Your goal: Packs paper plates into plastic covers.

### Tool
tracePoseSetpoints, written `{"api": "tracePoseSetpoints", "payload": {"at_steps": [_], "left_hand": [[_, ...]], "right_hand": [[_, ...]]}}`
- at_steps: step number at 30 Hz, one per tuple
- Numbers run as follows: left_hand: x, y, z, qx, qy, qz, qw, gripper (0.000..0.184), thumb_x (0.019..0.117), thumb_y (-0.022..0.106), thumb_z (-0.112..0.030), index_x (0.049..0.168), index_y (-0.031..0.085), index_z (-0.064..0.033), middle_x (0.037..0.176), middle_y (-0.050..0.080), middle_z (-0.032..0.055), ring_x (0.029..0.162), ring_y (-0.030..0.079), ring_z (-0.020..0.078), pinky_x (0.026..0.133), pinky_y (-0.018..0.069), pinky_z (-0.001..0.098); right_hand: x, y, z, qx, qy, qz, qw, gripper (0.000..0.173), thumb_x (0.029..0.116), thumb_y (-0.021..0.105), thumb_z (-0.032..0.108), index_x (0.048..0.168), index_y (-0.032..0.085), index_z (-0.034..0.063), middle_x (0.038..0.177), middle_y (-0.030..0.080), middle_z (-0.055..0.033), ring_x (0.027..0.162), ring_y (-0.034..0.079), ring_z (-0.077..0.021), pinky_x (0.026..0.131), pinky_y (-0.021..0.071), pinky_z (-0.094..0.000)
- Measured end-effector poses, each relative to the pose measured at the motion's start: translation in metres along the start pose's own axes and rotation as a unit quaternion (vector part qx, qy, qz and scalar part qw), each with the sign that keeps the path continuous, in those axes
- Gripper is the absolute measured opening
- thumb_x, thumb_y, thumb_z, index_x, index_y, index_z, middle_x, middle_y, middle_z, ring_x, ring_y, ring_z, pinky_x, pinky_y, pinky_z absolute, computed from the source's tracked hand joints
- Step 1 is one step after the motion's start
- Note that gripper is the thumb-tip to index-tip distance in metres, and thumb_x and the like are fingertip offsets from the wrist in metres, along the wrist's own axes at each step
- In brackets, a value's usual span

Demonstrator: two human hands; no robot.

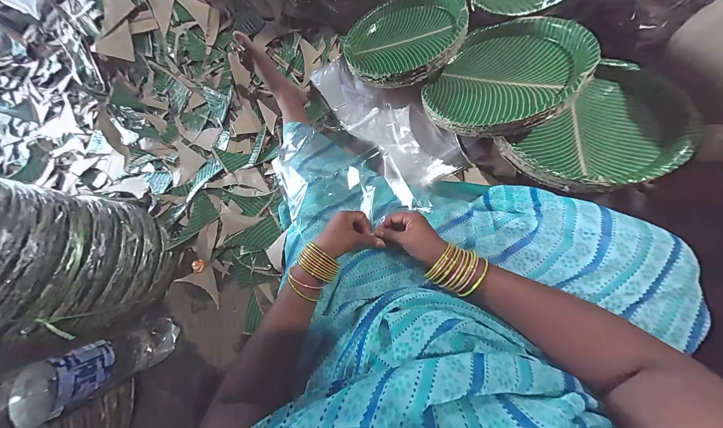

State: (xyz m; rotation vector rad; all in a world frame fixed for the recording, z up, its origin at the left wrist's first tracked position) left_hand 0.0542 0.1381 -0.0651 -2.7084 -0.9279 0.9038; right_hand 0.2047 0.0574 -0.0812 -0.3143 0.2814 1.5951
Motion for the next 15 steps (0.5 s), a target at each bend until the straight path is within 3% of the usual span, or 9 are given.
{"api": "tracePoseSetpoints", "payload": {"at_steps": [6, 9, 12, 15], "left_hand": [[-0.003, -0.022, -0.002, -0.115, 0.014, -0.079, 0.99, 0.028, 0.0794, 0.078, 0.006, 0.069, 0.057, -0.01, 0.076, 0.06, -0.0061, 0.073, 0.057, 0.0027, 0.071, 0.0498, 0.0214], [-0.008, -0.028, -0.007, -0.13, 0.02, -0.107, 0.986, 0.027, 0.0808, 0.077, 0.007, 0.071, 0.057, -0.0088, 0.075, 0.06, -0.0042, 0.072, 0.058, 0.0041, 0.07, 0.0503, 0.0224], [-0.02, -0.049, -0.017, -0.116, 0.086, -0.21, 0.967, 0.023, 0.0837, 0.072, 0.008, 0.077, 0.057, -0.0079, 0.081, 0.061, -0.0034, 0.072, 0.058, 0.0042, 0.068, 0.0522, 0.023], [-0.041, -0.081, -0.033, -0.068, 0.164, -0.327, 0.928, 0.018, 0.087, 0.069, 0.004, 0.084, 0.057, -0.009, 0.093, 0.065, -0.0049, 0.075, 0.062, 0.0009, 0.068, 0.0557, 0.0203]], "right_hand": [[0.002, -0.014, -0.003, -0.039, 0.002, -0.003, 0.999, 0.017, 0.0999, 0.062, 0.007, 0.103, 0.068, -0.0091, 0.092, 0.07, -0.0113, 0.081, 0.066, -0.0089, 0.082, 0.0559, -0.0266], [0.001, -0.013, 0.001, -0.073, -0.009, 0.011, 0.997, 0.017, 0.0984, 0.064, 0.01, 0.1, 0.069, -0.0067, 0.089, 0.068, -0.0093, 0.079, 0.064, -0.0087, 0.079, 0.0545, -0.0273], [0.003, -0.018, -0.003, -0.171, 0.023, 0.007, 0.985, 0.021, 0.0993, 0.061, 0.015, 0.1, 0.069, -0.0043, 0.091, 0.068, -0.0131, 0.083, 0.064, -0.019, 0.082, 0.0525, -0.0393], [0.012, -0.032, -0.016, -0.212, 0.114, -0.042, 0.97, 0.025, 0.1002, 0.062, 0.018, 0.109, 0.071, -0.0035, 0.109, 0.07, -0.021, 0.104, 0.066, -0.0315, 0.097, 0.0485, -0.0517]]}}
Point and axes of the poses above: each hand's wrist, its own x-axis towards the middle knuckle, its own y-axis out of the palm, z = x × y, the point moved 3 cm from there along x, towards the middle knuckle
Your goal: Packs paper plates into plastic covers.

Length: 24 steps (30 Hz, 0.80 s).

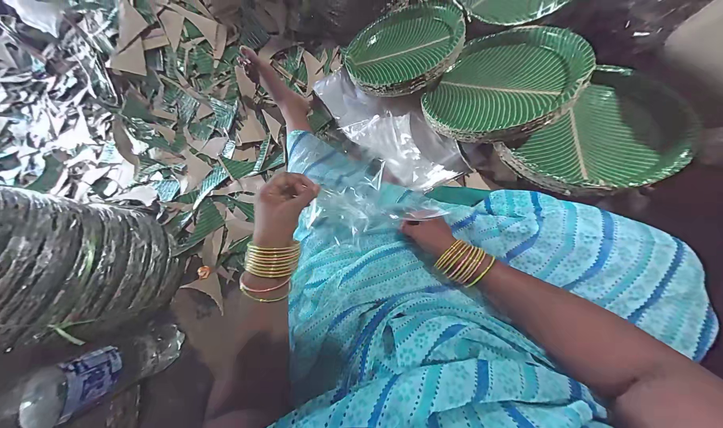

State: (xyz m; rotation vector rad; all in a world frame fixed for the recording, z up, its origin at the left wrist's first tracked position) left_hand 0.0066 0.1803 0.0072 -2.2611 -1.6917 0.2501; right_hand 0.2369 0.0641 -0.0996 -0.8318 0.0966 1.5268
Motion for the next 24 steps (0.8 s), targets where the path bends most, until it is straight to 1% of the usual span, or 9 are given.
{"api": "tracePoseSetpoints", "payload": {"at_steps": [4, 7, 9, 10, 12, 14, 16, 20, 24], "left_hand": [[-0.004, -0.011, -0.014, 0.06, 0.048, -0.085, 0.993, 0.02, 0.0856, 0.072, 0.004, 0.093, 0.056, -0.0049, 0.095, 0.069, -0.0019, 0.079, 0.066, 0.0021, 0.074, 0.0584, 0.0233], [-0.011, 0.007, -0.006, 0.176, 0.095, -0.01, 0.98, 0.007, 0.0924, 0.065, 0.0, 0.098, 0.065, 0.004, 0.101, 0.071, 0.0119, 0.084, 0.069, 0.0153, 0.078, 0.0582, 0.0353], [-0.015, 0.022, -0.004, 0.262, 0.136, 0.046, 0.954, 0.018, 0.0951, 0.054, 0.002, 0.091, 0.071, 0.0026, 0.101, 0.073, 0.0168, 0.09, 0.072, 0.0275, 0.082, 0.0577, 0.0474], [-0.017, 0.028, -0.004, 0.283, 0.145, 0.066, 0.946, 0.025, 0.0949, 0.05, 0.005, 0.088, 0.074, 0.0006, 0.102, 0.074, 0.0168, 0.095, 0.072, 0.0311, 0.085, 0.0566, 0.0506], [-0.02, 0.036, -0.007, 0.299, 0.15, 0.091, 0.938, 0.031, 0.0935, 0.048, 0.008, 0.093, 0.079, -0.0007, 0.103, 0.075, 0.0175, 0.102, 0.071, 0.0373, 0.091, 0.0536, 0.0561], [-0.02, 0.043, -0.01, 0.296, 0.161, 0.103, 0.936, 0.027, 0.0916, 0.053, 0.001, 0.099, 0.079, -0.001, 0.104, 0.076, 0.0168, 0.101, 0.07, 0.0378, 0.088, 0.0536, 0.0562], [-0.021, 0.048, -0.014, 0.278, 0.191, 0.102, 0.936, 0.017, 0.0895, 0.065, -0.008, 0.1, 0.077, -0.0013, 0.104, 0.075, 0.0156, 0.095, 0.071, 0.0344, 0.084, 0.0568, 0.0522], [-0.028, 0.046, -0.019, 0.242, 0.238, 0.105, 0.935, 0.018, 0.0816, 0.061, 0.003, 0.093, 0.075, -0.0003, 0.098, 0.073, 0.0146, 0.082, 0.07, 0.0281, 0.072, 0.0585, 0.0449], [-0.02, -0.004, -0.008, 0.316, 0.199, 0.062, 0.926, 0.026, 0.0871, 0.051, 0.006, 0.092, 0.076, 0.0019, 0.104, 0.073, 0.0192, 0.094, 0.072, 0.0374, 0.081, 0.0577, 0.0561]], "right_hand": [[0.017, -0.013, -0.01, 0.014, 0.038, 0.002, 0.999, 0.028, 0.1053, 0.055, 0.02, 0.115, 0.067, -0.0034, 0.111, 0.069, -0.0208, 0.099, 0.068, -0.0288, 0.092, 0.052, -0.0477], [0.009, -0.028, -0.004, -0.009, 0.025, 0.014, 1.0, 0.034, 0.1063, 0.055, 0.019, 0.131, 0.06, -0.0035, 0.115, 0.069, -0.0208, 0.096, 0.071, -0.0271, 0.09, 0.0567, -0.0438], [-0.011, -0.049, 0.01, -0.063, -0.019, -0.065, 0.996, 0.042, 0.103, 0.057, 0.016, 0.14, 0.055, -0.0033, 0.12, 0.069, -0.0217, 0.102, 0.07, -0.0321, 0.093, 0.0547, -0.0496], [-0.025, -0.058, 0.017, -0.093, -0.077, -0.164, 0.979, 0.039, 0.1007, 0.058, 0.013, 0.136, 0.059, -0.0047, 0.119, 0.07, -0.022, 0.101, 0.071, -0.0338, 0.09, 0.0561, -0.0516], [-0.046, -0.064, 0.029, -0.147, -0.275, -0.375, 0.873, 0.025, 0.0935, 0.06, 0.009, 0.112, 0.072, -0.0038, 0.114, 0.072, -0.0201, 0.098, 0.073, -0.0309, 0.082, 0.0603, -0.0461], [-0.057, -0.053, 0.049, -0.147, -0.43, -0.387, 0.802, 0.018, 0.0938, 0.061, 0.013, 0.094, 0.078, 0.007, 0.126, 0.069, -0.0183, 0.119, 0.064, -0.0336, 0.097, 0.0515, -0.0507], [-0.053, -0.029, 0.066, -0.198, -0.479, -0.31, 0.797, 0.019, 0.0942, 0.06, 0.017, 0.094, 0.079, 0.0195, 0.141, 0.064, -0.012, 0.137, 0.052, -0.0345, 0.108, 0.0381, -0.0594], [0.008, -0.027, 0.061, -0.32, -0.409, -0.337, 0.785, 0.02, 0.0883, 0.064, 0.007, 0.095, 0.081, 0.0142, 0.143, 0.062, -0.0151, 0.138, 0.052, -0.0435, 0.105, 0.0359, -0.0749], [0.041, -0.087, 0.022, -0.326, -0.257, -0.382, 0.825, 0.026, 0.0889, 0.06, -0.004, 0.104, 0.079, 0.0029, 0.138, 0.065, -0.021, 0.131, 0.057, -0.0456, 0.105, 0.0396, -0.0699]]}}
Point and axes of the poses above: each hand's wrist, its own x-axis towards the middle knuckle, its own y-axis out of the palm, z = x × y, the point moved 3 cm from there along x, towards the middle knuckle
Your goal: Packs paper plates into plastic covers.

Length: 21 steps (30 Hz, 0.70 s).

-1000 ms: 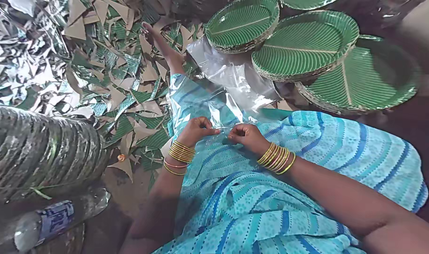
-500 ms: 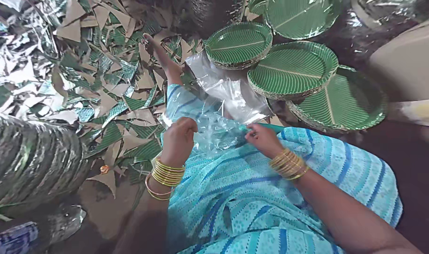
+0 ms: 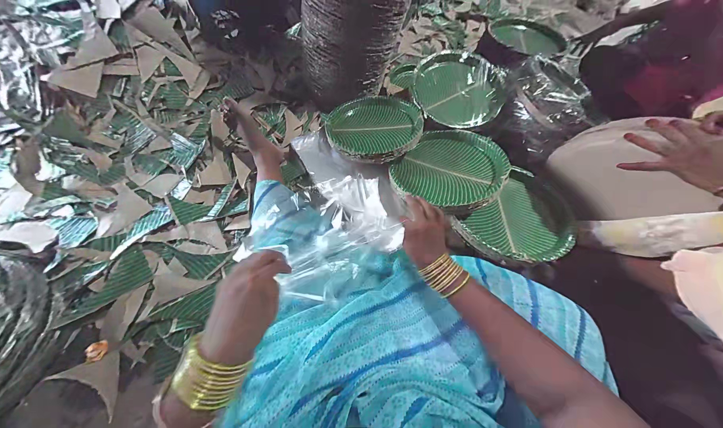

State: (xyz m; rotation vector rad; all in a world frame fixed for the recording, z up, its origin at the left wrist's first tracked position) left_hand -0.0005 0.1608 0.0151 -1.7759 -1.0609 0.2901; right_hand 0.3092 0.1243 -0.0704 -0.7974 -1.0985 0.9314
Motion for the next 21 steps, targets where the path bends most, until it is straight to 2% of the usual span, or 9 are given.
{"api": "tracePoseSetpoints", "payload": {"at_steps": [2, 4, 6, 8, 10, 13, 15, 17, 21], "left_hand": [[0.001, -0.013, 0.021, 0.015, -0.029, -0.01, 0.999, 0.026, 0.0921, 0.052, -0.003, 0.102, 0.076, 0.001, 0.109, 0.072, 0.0193, 0.088, 0.07, 0.0354, 0.077, 0.0561, 0.0559], [0.008, -0.011, 0.023, 0.018, -0.028, -0.026, 0.999, 0.028, 0.0888, 0.054, -0.005, 0.107, 0.075, 0.0007, 0.11, 0.072, 0.0195, 0.081, 0.069, 0.0344, 0.071, 0.0551, 0.0543], [0.017, -0.002, 0.014, -0.002, -0.019, -0.039, 0.999, 0.029, 0.0861, 0.06, -0.006, 0.111, 0.073, 0.0013, 0.114, 0.07, 0.0198, 0.079, 0.068, 0.0325, 0.068, 0.0558, 0.0507], [0.025, 0.01, 0.002, -0.034, -0.011, -0.053, 0.998, 0.033, 0.0837, 0.065, -0.008, 0.114, 0.07, 0.001, 0.117, 0.069, 0.0193, 0.076, 0.067, 0.0288, 0.064, 0.0561, 0.0457], [0.028, 0.022, -0.01, -0.056, -0.001, -0.056, 0.997, 0.037, 0.0812, 0.062, -0.006, 0.117, 0.07, 0.0, 0.118, 0.068, 0.0184, 0.076, 0.067, 0.027, 0.063, 0.056, 0.0433], [0.022, 0.045, -0.022, -0.076, 0.016, -0.036, 0.996, 0.044, 0.078, 0.057, 0.0, 0.12, 0.072, -0.0011, 0.121, 0.068, 0.0181, 0.078, 0.069, 0.0294, 0.063, 0.0578, 0.0443], [0.011, 0.065, -0.026, -0.101, 0.019, 0.006, 0.995, 0.049, 0.0763, 0.06, 0.003, 0.124, 0.07, -0.0013, 0.127, 0.067, 0.0177, 0.088, 0.072, 0.034, 0.068, 0.0603, 0.0481], [0.001, 0.085, -0.027, -0.114, 0.03, 0.036, 0.992, 0.054, 0.0724, 0.065, 0.006, 0.126, 0.07, -0.0011, 0.131, 0.066, 0.016, 0.091, 0.073, 0.0339, 0.068, 0.0616, 0.047], [-0.01, 0.107, -0.027, -0.106, 0.062, 0.063, 0.99, 0.052, 0.0731, 0.064, 0.004, 0.124, 0.071, -0.0051, 0.133, 0.066, 0.0116, 0.081, 0.072, 0.0272, 0.06, 0.0597, 0.0383]], "right_hand": [[-0.011, 0.001, -0.021, -0.021, 0.043, 0.087, 0.995, 0.03, 0.0941, 0.053, 0.0, 0.112, 0.077, 0.0013, 0.137, 0.066, -0.0199, 0.128, 0.06, -0.0426, 0.106, 0.0405, -0.0657], [-0.017, -0.006, -0.011, 0.005, 0.083, 0.261, 0.962, 0.037, 0.0985, 0.047, 0.002, 0.128, 0.07, 0.0016, 0.147, 0.058, -0.0203, 0.136, 0.054, -0.0405, 0.113, 0.0347, -0.0619], [-0.014, -0.012, 0.002, 0.124, 0.1, 0.343, 0.926, 0.038, 0.0965, 0.051, 0.0, 0.126, 0.073, 0.0063, 0.157, 0.047, -0.0204, 0.144, 0.046, -0.0361, 0.118, 0.0317, -0.0558], [-0.003, -0.02, 0.001, 0.293, 0.084, 0.194, 0.932, 0.032, 0.0852, 0.055, -0.006, 0.107, 0.079, 0.0011, 0.149, 0.054, -0.0217, 0.131, 0.06, -0.0268, 0.109, 0.0491, -0.0425], [0.026, -0.037, -0.013, 0.402, 0.103, 0.018, 0.91, 0.024, 0.0844, 0.051, -0.004, 0.092, 0.074, -0.002, 0.142, 0.061, -0.0172, 0.127, 0.062, -0.0208, 0.102, 0.0533, -0.0391], [0.085, -0.051, -0.035, 0.453, 0.274, -0.093, 0.843, 0.027, 0.0975, 0.046, 0.005, 0.116, 0.064, -0.0012, 0.124, 0.065, -0.0038, 0.106, 0.061, -0.0064, 0.09, 0.0502, -0.0278], [0.126, -0.028, -0.057, 0.451, 0.398, -0.07, 0.796, 0.033, 0.1037, 0.057, 0.02, 0.131, 0.055, 0.0019, 0.124, 0.061, -0.0088, 0.104, 0.06, -0.0133, 0.088, 0.0507, -0.031], [0.159, 0.007, -0.082, 0.446, 0.472, -0.017, 0.76, 0.06, 0.1021, 0.063, 0.034, 0.149, 0.042, 0.0038, 0.147, 0.049, -0.0189, 0.129, 0.054, -0.0283, 0.102, 0.0487, -0.0431], [0.209, 0.064, -0.125, 0.308, 0.497, -0.026, 0.811, 0.092, 0.0938, 0.071, 0.05, 0.155, 0.031, -0.0061, 0.151, 0.046, -0.0291, 0.139, 0.048, -0.0376, 0.112, 0.0424, -0.0529]]}}
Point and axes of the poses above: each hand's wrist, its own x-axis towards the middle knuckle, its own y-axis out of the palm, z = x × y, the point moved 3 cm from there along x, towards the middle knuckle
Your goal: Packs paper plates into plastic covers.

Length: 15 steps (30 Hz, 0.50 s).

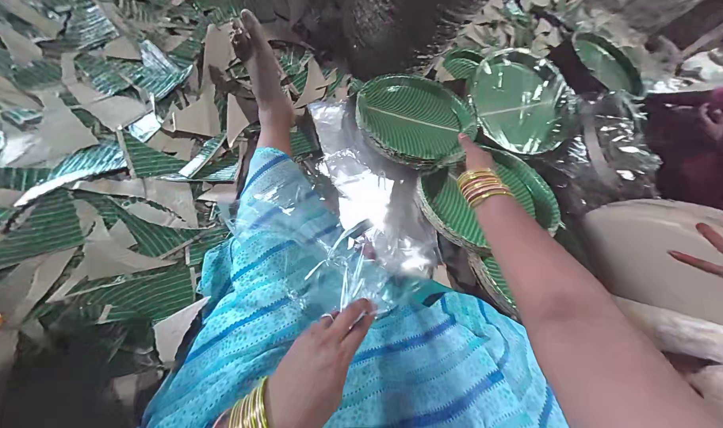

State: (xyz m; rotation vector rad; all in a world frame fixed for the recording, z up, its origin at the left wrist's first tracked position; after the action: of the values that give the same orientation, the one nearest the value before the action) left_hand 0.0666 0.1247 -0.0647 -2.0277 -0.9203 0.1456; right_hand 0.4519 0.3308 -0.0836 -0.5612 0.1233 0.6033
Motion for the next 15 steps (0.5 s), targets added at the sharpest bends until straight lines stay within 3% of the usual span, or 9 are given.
{"api": "tracePoseSetpoints", "payload": {"at_steps": [2, 4, 6, 9, 11, 12, 14, 15], "left_hand": [[0.0, -0.002, 0.004, -0.023, 0.015, 0.006, 1.0, 0.042, 0.0806, 0.06, 0.002, 0.119, 0.073, -0.0083, 0.131, 0.066, 0.0131, 0.082, 0.072, 0.0256, 0.062, 0.0595, 0.0353], [0.003, -0.008, 0.012, -0.043, 0.02, -0.006, 0.999, 0.024, 0.0843, 0.06, -0.001, 0.098, 0.078, -0.0095, 0.122, 0.069, 0.0149, 0.083, 0.071, 0.0248, 0.066, 0.0605, 0.0338], [0.006, -0.016, 0.02, -0.024, 0.003, -0.023, 0.999, 0.02, 0.0841, 0.059, -0.002, 0.083, 0.078, -0.0092, 0.111, 0.072, 0.0127, 0.084, 0.071, 0.0251, 0.068, 0.0604, 0.0341], [0.012, -0.029, 0.03, 0.04, -0.06, -0.063, 0.995, 0.02, 0.0878, 0.058, -0.013, 0.084, 0.077, -0.0083, 0.097, 0.075, 0.0069, 0.086, 0.072, 0.0256, 0.071, 0.0598, 0.0387], [0.013, -0.037, 0.035, 0.067, -0.103, -0.107, 0.987, 0.022, 0.0887, 0.065, -0.025, 0.084, 0.076, -0.0067, 0.089, 0.074, 0.0085, 0.079, 0.071, 0.026, 0.067, 0.0587, 0.0417], [0.014, -0.041, 0.037, 0.078, -0.114, -0.131, 0.982, 0.022, 0.0896, 0.067, -0.025, 0.083, 0.074, -0.0055, 0.085, 0.072, 0.0101, 0.073, 0.069, 0.0258, 0.062, 0.0572, 0.0417], [0.016, -0.05, 0.04, 0.101, -0.131, -0.16, 0.973, 0.015, 0.0878, 0.068, -0.016, 0.086, 0.072, -0.0023, 0.083, 0.069, 0.0137, 0.065, 0.066, 0.0271, 0.057, 0.0552, 0.0429], [0.017, -0.055, 0.041, 0.113, -0.137, -0.16, 0.971, 0.012, 0.0861, 0.068, -0.01, 0.09, 0.072, 0.0003, 0.087, 0.069, 0.0167, 0.064, 0.066, 0.029, 0.056, 0.056, 0.0448]], "right_hand": [[0.014, 0.015, 0.001, -0.045, 0.008, -0.022, 0.999, 0.089, 0.0942, 0.071, 0.048, 0.151, 0.036, -0.0098, 0.15, 0.047, -0.0295, 0.139, 0.048, -0.0365, 0.115, 0.0395, -0.0515], [0.019, 0.024, 0.001, -0.082, 0.016, -0.025, 0.996, 0.075, 0.0933, 0.075, 0.03, 0.146, 0.043, -0.0121, 0.147, 0.05, -0.0285, 0.137, 0.05, -0.0348, 0.113, 0.0392, -0.0489], [0.018, 0.024, 0.004, -0.178, -0.001, 0.037, 0.983, 0.056, 0.0978, 0.067, 0.019, 0.141, 0.049, -0.0116, 0.145, 0.052, -0.0273, 0.137, 0.049, -0.0337, 0.114, 0.0375, -0.049], [0.001, 0.012, 0.015, -0.291, -0.097, 0.134, 0.943, 0.032, 0.1068, 0.048, 0.011, 0.132, 0.061, -0.0041, 0.14, 0.057, -0.0257, 0.134, 0.052, -0.0358, 0.109, 0.039, -0.0549], [-0.016, -0.009, 0.011, -0.223, -0.099, 0.12, 0.962, 0.031, 0.1061, 0.046, 0.011, 0.126, 0.064, -0.005, 0.132, 0.061, -0.0258, 0.124, 0.056, -0.0337, 0.104, 0.0417, -0.0548], [-0.028, -0.025, 0.009, -0.17, -0.088, 0.107, 0.976, 0.03, 0.1056, 0.047, 0.011, 0.123, 0.065, -0.006, 0.126, 0.063, -0.0239, 0.116, 0.059, -0.03, 0.1, 0.0446, -0.0516], [-0.055, -0.06, -0.001, -0.013, -0.046, 0.071, 0.996, 0.014, 0.0969, 0.053, 0.012, 0.104, 0.062, 0.0039, 0.091, 0.063, -0.0071, 0.076, 0.061, -0.0138, 0.069, 0.0536, -0.0351], [-0.071, -0.082, -0.007, 0.061, -0.033, 0.076, 0.995, 0.004, 0.0942, 0.053, 0.011, 0.095, 0.057, 0.0103, 0.078, 0.06, -0.0003, 0.064, 0.059, -0.009, 0.059, 0.0521, -0.0297]]}}
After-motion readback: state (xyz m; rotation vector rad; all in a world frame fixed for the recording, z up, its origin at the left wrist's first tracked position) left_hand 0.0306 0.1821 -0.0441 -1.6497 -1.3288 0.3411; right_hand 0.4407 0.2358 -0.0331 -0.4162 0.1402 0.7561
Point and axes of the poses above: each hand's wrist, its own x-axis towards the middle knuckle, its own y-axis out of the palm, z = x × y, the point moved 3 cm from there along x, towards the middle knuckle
